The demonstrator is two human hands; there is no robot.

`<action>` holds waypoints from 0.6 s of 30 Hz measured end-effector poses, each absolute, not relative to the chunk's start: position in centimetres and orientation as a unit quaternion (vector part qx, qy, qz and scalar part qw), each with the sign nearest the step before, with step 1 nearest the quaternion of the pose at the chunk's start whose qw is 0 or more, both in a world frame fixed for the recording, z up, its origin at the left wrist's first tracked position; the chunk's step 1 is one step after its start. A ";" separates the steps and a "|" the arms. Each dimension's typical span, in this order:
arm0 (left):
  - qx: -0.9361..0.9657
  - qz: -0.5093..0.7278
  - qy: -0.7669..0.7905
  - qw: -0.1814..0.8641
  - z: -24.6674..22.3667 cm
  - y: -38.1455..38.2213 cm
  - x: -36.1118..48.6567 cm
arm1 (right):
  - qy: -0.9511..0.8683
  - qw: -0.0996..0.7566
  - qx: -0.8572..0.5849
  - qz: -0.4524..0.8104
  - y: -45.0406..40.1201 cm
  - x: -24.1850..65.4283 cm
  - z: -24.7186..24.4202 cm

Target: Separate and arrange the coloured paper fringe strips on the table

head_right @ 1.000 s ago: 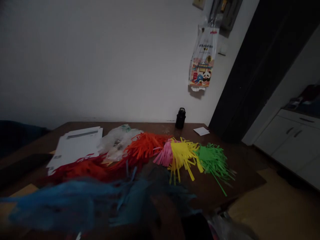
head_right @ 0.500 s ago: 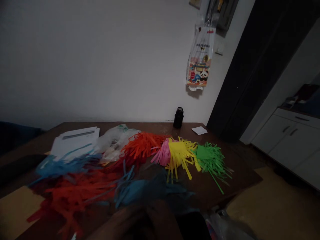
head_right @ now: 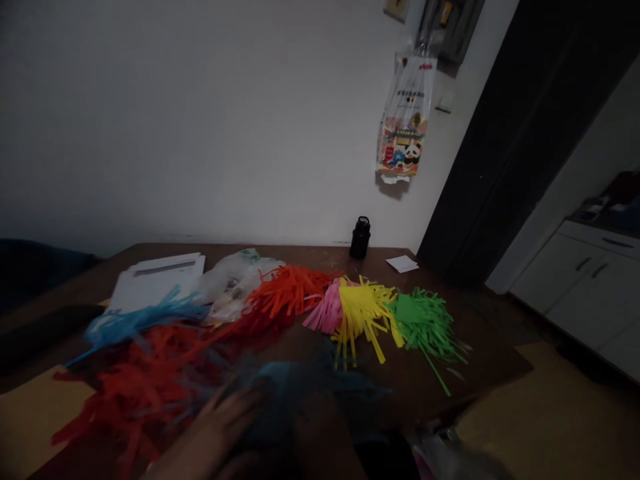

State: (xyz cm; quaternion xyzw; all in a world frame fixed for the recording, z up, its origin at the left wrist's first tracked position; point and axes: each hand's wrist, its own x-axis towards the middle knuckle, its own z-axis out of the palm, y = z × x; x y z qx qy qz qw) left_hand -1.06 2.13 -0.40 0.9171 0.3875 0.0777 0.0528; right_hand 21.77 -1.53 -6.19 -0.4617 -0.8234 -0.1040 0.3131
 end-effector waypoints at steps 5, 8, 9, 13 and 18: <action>0.917 0.205 0.337 0.058 -2.5 1.3 0.3 | -0.786 0.370 -0.496 -0.001 -2.7 22.3 -4.5; 0.914 0.232 0.329 0.056 -3.9 1.8 0.1 | -0.818 0.359 -0.450 -0.011 -2.8 22.3 -4.0; 0.913 0.232 0.329 0.061 -4.4 1.8 0.0 | -0.832 0.358 -0.423 -0.021 -2.7 22.3 -4.2; 0.910 0.226 0.339 0.077 -6.0 1.6 -0.9 | -0.845 0.399 -0.348 -0.075 -1.8 22.6 -6.4; 0.891 0.194 0.403 0.075 -6.0 2.3 -2.1 | -0.808 0.394 -0.434 -0.057 -1.5 23.2 -7.2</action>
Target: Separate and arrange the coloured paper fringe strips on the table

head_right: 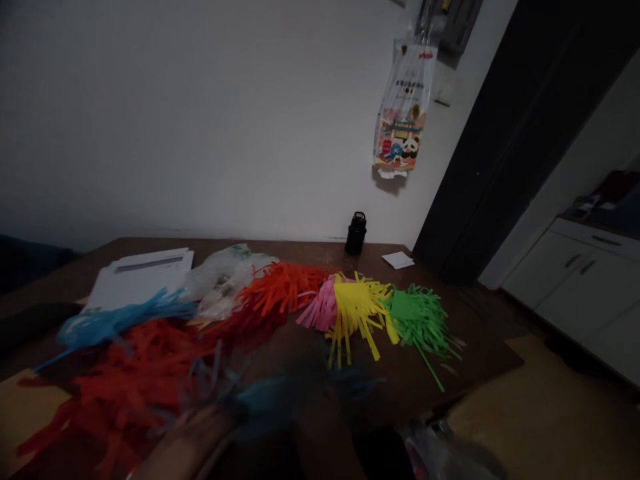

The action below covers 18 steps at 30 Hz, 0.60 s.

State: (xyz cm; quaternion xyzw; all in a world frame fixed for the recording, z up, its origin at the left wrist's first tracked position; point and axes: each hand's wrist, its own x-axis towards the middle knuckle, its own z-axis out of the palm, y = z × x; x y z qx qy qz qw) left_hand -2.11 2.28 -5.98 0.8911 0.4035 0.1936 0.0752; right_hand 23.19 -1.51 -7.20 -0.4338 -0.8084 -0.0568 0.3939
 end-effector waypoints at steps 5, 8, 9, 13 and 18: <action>0.833 0.057 0.547 0.062 -1.4 2.7 -1.3 | -0.753 0.333 -0.566 -0.044 -0.6 22.3 -6.2; 0.823 0.011 0.565 0.052 1.2 2.6 -1.2 | -0.736 0.237 -0.634 -0.020 0.3 21.5 -5.7; 0.819 0.005 0.572 0.044 1.5 2.5 -1.2 | -0.732 0.217 -0.645 -0.012 0.6 21.2 -5.5; 0.836 0.074 0.543 -0.031 -0.8 2.7 -1.2 | -0.739 0.178 -0.650 0.008 1.4 20.7 -4.2; 0.898 0.213 0.379 -0.067 -6.3 3.2 1.2 | -0.746 0.134 -0.652 0.031 1.7 20.5 -2.2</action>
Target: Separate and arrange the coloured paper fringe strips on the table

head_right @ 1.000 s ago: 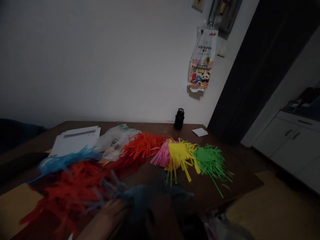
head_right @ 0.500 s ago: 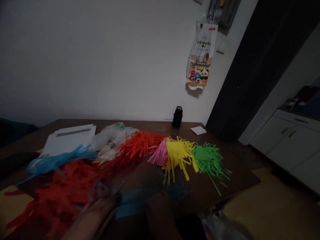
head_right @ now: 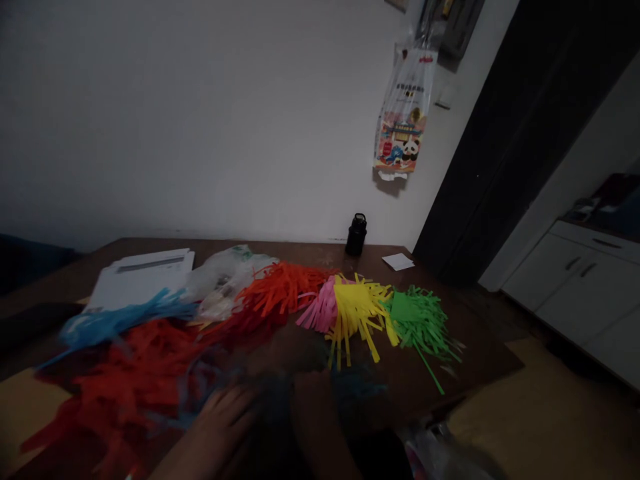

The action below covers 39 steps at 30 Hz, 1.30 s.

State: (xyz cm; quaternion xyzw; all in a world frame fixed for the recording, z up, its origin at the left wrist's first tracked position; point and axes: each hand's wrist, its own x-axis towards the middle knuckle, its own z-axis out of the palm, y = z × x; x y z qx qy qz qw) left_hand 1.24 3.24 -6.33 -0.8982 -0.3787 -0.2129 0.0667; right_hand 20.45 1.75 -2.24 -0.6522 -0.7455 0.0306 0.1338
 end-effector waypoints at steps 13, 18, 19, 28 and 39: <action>-0.912 -0.098 -0.398 -0.008 -3.2 3.5 1.0 | -0.700 0.177 -0.691 -0.023 1.7 21.5 -0.7; -0.906 -0.111 -0.407 -0.044 -1.1 3.2 0.9 | -0.820 0.309 -0.471 -0.097 -0.5 20.8 -1.7; -0.905 -0.114 -0.406 -0.050 -0.8 3.0 0.7 | -0.826 0.312 -0.454 -0.115 -0.7 20.4 -2.3; -0.912 -0.188 -0.364 0.001 -7.2 3.8 0.3 | -0.801 0.365 -0.428 -0.203 -0.3 19.8 -4.9; -0.848 -0.064 -0.526 -0.018 -3.0 3.2 1.0 | -0.729 0.216 -0.628 -0.164 -1.2 22.3 -6.2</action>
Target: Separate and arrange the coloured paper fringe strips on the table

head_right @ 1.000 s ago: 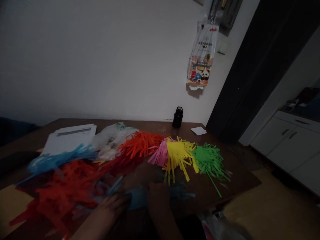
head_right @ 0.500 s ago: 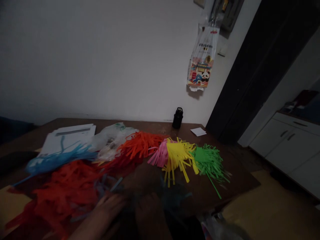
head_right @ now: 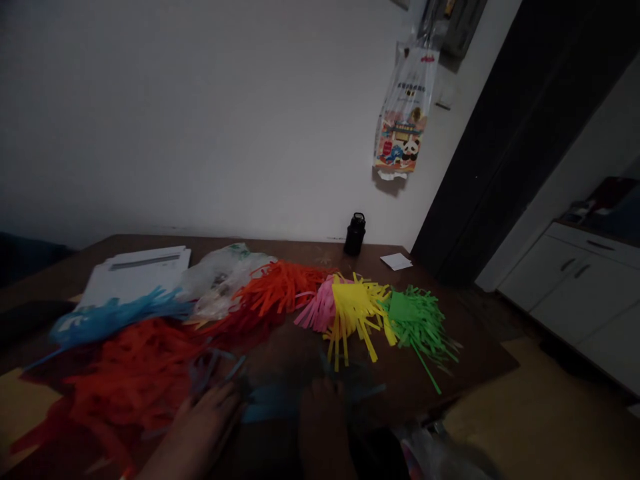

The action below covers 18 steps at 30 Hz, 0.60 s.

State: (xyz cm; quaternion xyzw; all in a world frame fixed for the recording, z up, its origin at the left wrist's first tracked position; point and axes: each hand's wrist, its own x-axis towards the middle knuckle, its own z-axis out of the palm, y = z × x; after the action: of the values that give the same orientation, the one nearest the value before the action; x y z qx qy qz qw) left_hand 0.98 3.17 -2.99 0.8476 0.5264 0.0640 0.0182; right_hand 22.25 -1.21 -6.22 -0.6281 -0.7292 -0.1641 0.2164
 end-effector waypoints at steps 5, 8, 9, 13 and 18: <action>0.826 0.033 0.563 0.002 -1.9 3.9 2.3 | -0.711 0.124 -0.679 -0.137 0.6 21.5 -5.6; 0.830 0.025 0.557 0.003 -1.3 3.8 2.3 | -0.693 0.171 -0.683 -0.154 0.8 21.5 -4.8; 0.831 0.022 0.555 0.004 -1.2 3.8 2.2 | -0.694 0.206 -0.671 -0.159 0.7 21.4 -4.6; 0.835 0.028 0.550 0.006 -1.1 4.0 2.2 | -0.777 0.315 -0.525 -0.146 0.1 20.7 -4.2; 0.838 0.078 0.541 -0.017 -1.4 4.1 1.6 | -0.818 0.304 -0.453 -0.181 0.9 20.2 -5.2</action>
State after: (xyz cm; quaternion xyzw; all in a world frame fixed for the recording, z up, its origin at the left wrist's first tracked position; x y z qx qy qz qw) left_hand 1.63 4.12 -1.41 0.8375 0.5406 0.0777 -0.0170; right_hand 20.22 0.90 -5.23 -0.4533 -0.8182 -0.1810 0.3036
